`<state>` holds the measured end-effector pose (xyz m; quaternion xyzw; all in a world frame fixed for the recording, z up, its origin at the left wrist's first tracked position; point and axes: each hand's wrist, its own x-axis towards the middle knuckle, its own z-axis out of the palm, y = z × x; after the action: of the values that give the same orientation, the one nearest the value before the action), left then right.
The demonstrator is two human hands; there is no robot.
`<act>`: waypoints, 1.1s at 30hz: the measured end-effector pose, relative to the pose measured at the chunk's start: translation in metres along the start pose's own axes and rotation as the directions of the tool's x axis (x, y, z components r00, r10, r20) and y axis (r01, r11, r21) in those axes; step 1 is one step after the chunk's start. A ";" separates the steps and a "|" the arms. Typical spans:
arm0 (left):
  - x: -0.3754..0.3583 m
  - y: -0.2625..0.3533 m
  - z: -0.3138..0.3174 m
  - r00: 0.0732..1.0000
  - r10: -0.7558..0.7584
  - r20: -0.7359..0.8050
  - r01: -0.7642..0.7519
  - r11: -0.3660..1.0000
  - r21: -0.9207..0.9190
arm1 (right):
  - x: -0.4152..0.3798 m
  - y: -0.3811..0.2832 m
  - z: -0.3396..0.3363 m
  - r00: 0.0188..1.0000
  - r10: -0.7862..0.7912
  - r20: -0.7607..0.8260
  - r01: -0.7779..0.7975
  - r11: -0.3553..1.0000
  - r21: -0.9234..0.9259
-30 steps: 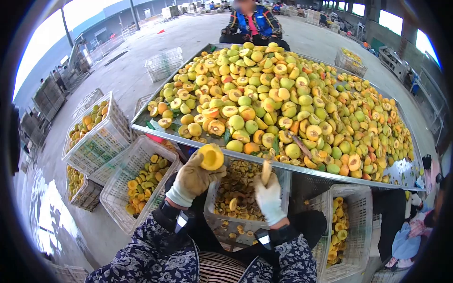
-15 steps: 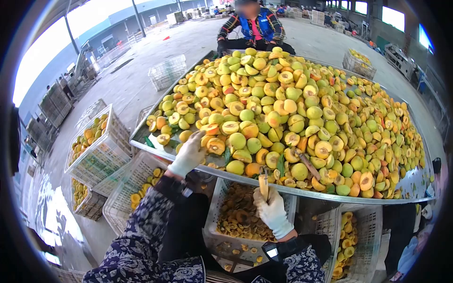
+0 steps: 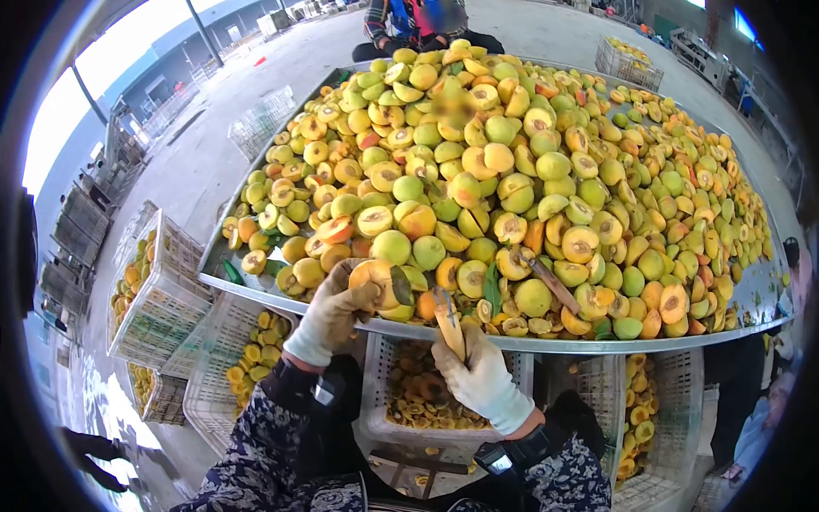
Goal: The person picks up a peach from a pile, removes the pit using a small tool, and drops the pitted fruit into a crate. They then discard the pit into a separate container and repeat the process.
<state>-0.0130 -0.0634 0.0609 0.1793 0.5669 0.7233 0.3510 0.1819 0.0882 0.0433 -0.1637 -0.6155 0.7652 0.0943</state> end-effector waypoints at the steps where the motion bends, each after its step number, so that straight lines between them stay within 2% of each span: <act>1: -0.001 -0.008 0.012 1.000 -0.023 0.015 0.024 0.995 -0.099 | -0.001 -0.013 0.004 1.000 -0.019 -0.016 0.020 0.999 0.039; 2: 0.000 -0.017 0.022 0.998 -0.042 0.036 0.048 0.979 -0.199 | 0.002 -0.015 0.005 0.999 -0.008 -0.036 0.009 1.000 0.026; 4: 0.008 -0.033 0.032 0.994 -0.058 0.093 0.081 0.961 -0.265 | 0.004 -0.017 0.002 0.988 -0.106 -0.113 0.101 0.994 -0.048; 5: 0.012 -0.037 0.036 0.996 -0.049 0.075 0.071 0.947 -0.314 | 0.008 -0.005 -0.007 0.958 -0.213 -0.190 0.169 0.960 -0.225; 6: 0.016 -0.042 0.039 0.997 -0.043 0.057 0.061 0.930 -0.362 | 0.018 -0.003 -0.020 0.881 -0.380 -0.283 0.186 0.827 -0.531; 7: 0.021 -0.059 0.030 0.992 0.085 0.096 -0.066 0.981 -0.181 | 0.024 -0.008 -0.034 0.828 -0.468 -0.308 0.159 0.723 -0.672; 8: 0.020 -0.060 0.033 0.992 0.076 0.099 -0.055 0.978 -0.199 | 0.032 -0.020 -0.044 0.776 -0.554 -0.302 0.120 0.599 -0.792; 10: 0.024 -0.050 0.041 0.996 -0.035 0.083 0.063 0.927 -0.370 | 0.049 -0.026 -0.064 0.801 -0.522 -0.291 -0.046 0.432 -0.901; 12: 0.033 -0.054 0.041 0.998 -0.004 0.070 0.028 0.938 -0.346 | 0.061 -0.027 -0.075 0.808 -0.520 -0.278 -0.066 0.389 -0.919; 14: 0.038 -0.054 0.039 0.984 -0.096 0.151 0.174 0.717 -0.675 | 0.064 -0.032 -0.090 0.838 -0.485 -0.252 -0.187 0.178 -0.966; 15: 0.040 -0.048 0.036 0.970 -0.100 0.221 0.229 0.681 -0.695 | 0.062 -0.027 -0.095 0.820 -0.507 -0.264 -0.245 0.105 -0.964; 16: 0.039 -0.044 0.035 0.972 -0.092 0.217 0.221 0.678 -0.701 | 0.061 -0.013 -0.107 0.868 -0.381 -0.318 -0.341 0.006 -0.940; 18: 0.036 -0.040 0.033 0.968 0.015 0.250 0.161 0.727 -0.668 | 0.058 -0.006 -0.108 0.866 -0.413 -0.281 -0.315 -0.016 -0.949; 19: 0.035 -0.039 0.031 0.968 -0.005 0.253 0.167 0.762 -0.625 | 0.058 -0.006 -0.110 0.869 -0.412 -0.275 -0.311 -0.021 -0.950; 20: 0.033 -0.036 0.032 0.968 -0.002 0.251 0.164 0.762 -0.627 | 0.058 -0.009 -0.112 0.859 -0.397 -0.322 -0.313 0.089 -0.945; 21: 0.030 -0.033 0.033 0.979 0.030 0.202 0.090 0.827 -0.555 | 0.059 -0.010 -0.110 0.849 -0.378 -0.370 -0.315 0.202 -0.927; 22: 0.028 -0.030 0.034 0.985 0.065 0.157 0.017 0.882 -0.471 | 0.054 -0.011 -0.105 0.847 -0.379 -0.373 -0.315 0.208 -0.926; 24: 0.023 -0.026 0.033 0.982 0.064 0.178 0.029 0.880 -0.475 | 0.039 -0.031 -0.072 0.780 -0.516 -0.354 -0.035 0.529 -0.848; 25: 0.021 -0.026 0.033 0.976 0.067 0.206 0.059 0.834 -0.548 | 0.033 -0.026 -0.063 0.828 -0.559 -0.046 0.152 0.303 -0.941; 26: 0.020 -0.026 0.032 0.969 0.069 0.238 0.094 0.785 -0.612 | 0.028 -0.026 -0.048 0.808 -0.529 0.260 0.347 0.071 -0.935; 27: 0.021 -0.027 0.032 0.969 0.061 0.241 0.099 0.793 -0.601 | 0.019 -0.026 -0.025 0.932 -0.362 0.023 0.250 0.594 -0.764; 28: 0.021 -0.028 0.032 0.974 0.019 0.226 0.137 0.744 -0.654 | 0.014 -0.030 -0.002 0.992 -0.080 -0.096 0.040 0.929 -0.368; 29: 0.022 -0.030 0.032 0.977 -0.026 0.211 0.171 0.689 -0.704 | 0.017 -0.023 0.002 0.992 -0.079 -0.102 0.038 0.934 -0.354; 31: 0.021 -0.031 0.034 0.977 -0.019 0.214 0.164 0.706 -0.689 | 0.022 -0.007 0.003 0.992 -0.106 -0.069 0.062 0.884 -0.463; 32: 0.022 -0.032 0.035 0.976 -0.001 0.220 0.153 0.721 -0.676 | 0.023 -0.012 0.006 0.992 -0.105 -0.076 0.059 0.888 -0.456; 33: 0.022 -0.033 0.037 0.974 -0.008 0.225 0.160 0.724 -0.671 | 0.026 -0.024 0.009 0.974 -0.221 -0.053 0.155 0.816 -0.557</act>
<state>0.0058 -0.0187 0.0378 0.0851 0.2282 0.8418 0.4816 0.1533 0.0942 0.0648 -0.1661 -0.8155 0.5328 0.1537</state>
